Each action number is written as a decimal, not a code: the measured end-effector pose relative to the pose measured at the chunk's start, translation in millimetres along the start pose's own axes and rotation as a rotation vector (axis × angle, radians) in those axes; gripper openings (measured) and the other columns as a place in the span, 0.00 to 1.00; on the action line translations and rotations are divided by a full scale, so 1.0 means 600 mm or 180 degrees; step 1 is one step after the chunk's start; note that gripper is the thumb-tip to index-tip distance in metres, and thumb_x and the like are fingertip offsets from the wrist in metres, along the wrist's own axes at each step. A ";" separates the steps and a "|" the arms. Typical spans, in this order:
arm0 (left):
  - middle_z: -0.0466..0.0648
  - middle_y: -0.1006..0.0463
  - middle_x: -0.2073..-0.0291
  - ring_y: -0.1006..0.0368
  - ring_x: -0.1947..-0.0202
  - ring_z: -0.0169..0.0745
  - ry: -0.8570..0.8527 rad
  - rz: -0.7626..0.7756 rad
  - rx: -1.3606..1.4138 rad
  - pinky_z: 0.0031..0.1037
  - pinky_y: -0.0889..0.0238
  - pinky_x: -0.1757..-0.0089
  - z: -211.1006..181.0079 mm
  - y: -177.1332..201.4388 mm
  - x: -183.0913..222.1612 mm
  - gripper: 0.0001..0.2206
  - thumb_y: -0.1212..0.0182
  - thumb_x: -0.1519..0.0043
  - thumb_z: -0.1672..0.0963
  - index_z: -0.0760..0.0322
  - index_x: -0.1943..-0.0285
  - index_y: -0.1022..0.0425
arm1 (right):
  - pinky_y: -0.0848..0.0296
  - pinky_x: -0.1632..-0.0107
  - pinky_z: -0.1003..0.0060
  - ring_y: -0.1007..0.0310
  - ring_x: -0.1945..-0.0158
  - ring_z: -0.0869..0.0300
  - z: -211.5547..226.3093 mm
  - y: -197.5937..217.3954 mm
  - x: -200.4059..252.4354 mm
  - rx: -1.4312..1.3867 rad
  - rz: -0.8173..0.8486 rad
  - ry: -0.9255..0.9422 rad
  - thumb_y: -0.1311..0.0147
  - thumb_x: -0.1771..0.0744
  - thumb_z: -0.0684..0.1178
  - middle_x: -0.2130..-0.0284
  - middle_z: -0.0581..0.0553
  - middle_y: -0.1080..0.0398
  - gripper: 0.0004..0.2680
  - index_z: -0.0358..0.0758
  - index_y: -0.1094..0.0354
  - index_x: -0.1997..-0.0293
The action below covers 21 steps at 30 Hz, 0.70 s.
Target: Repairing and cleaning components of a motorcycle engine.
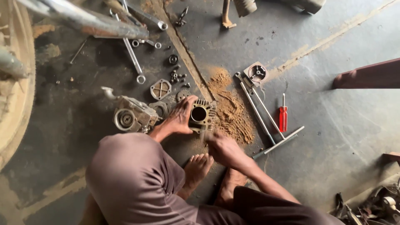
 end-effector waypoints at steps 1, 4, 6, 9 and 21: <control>0.68 0.43 0.36 0.43 0.34 0.66 -0.0043 -0.0014 0.0075 0.43 0.49 0.33 -0.008 0.007 -0.007 0.63 0.16 0.75 0.55 0.75 0.28 0.56 | 0.22 0.59 0.57 0.22 0.61 0.49 0.016 0.007 0.019 -0.0841 0.0603 0.0417 0.39 0.36 0.43 0.66 0.39 0.24 0.10 0.41 0.22 0.52; 0.68 0.42 0.36 0.42 0.34 0.66 -0.0069 -0.0110 -0.0003 0.43 0.49 0.34 -0.012 0.011 -0.006 0.63 0.16 0.75 0.54 0.74 0.28 0.54 | 0.20 0.56 0.62 0.20 0.60 0.55 -0.080 0.111 0.027 -0.0815 -0.0262 -0.0389 0.38 0.37 0.44 0.62 0.42 0.22 0.06 0.43 0.22 0.59; 0.68 0.41 0.36 0.42 0.34 0.67 -0.0078 -0.0160 0.0042 0.44 0.49 0.34 -0.008 0.003 -0.005 0.62 0.15 0.74 0.54 0.74 0.28 0.54 | 0.24 0.60 0.59 0.25 0.63 0.54 -0.080 0.168 -0.001 -0.0363 -0.0914 -0.0637 0.40 0.35 0.43 0.64 0.40 0.27 0.09 0.39 0.24 0.51; 0.68 0.41 0.36 0.41 0.35 0.67 -0.0122 -0.0272 0.0047 0.45 0.49 0.34 0.000 -0.004 0.004 0.62 0.15 0.72 0.53 0.75 0.28 0.53 | 0.28 0.68 0.59 0.30 0.68 0.55 -0.041 0.173 -0.078 -0.0108 -0.1197 -0.0815 0.46 0.32 0.40 0.65 0.41 0.32 0.14 0.38 0.31 0.38; 0.66 0.38 0.39 0.39 0.38 0.65 0.0090 -0.0348 -0.0080 0.52 0.50 0.38 -0.026 0.026 -0.003 0.60 0.14 0.73 0.52 0.73 0.30 0.51 | 0.29 0.77 0.62 0.33 0.78 0.57 -0.096 -0.102 0.055 0.0086 0.0616 -0.0413 0.53 0.30 0.42 0.76 0.44 0.34 0.08 0.34 0.33 0.46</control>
Point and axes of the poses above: each hand's wrist, its own x-axis away from the middle knuckle, its own y-axis out of the back of the hand, z = x × y, the point moved 6 cm from there along -x, towards the middle knuckle
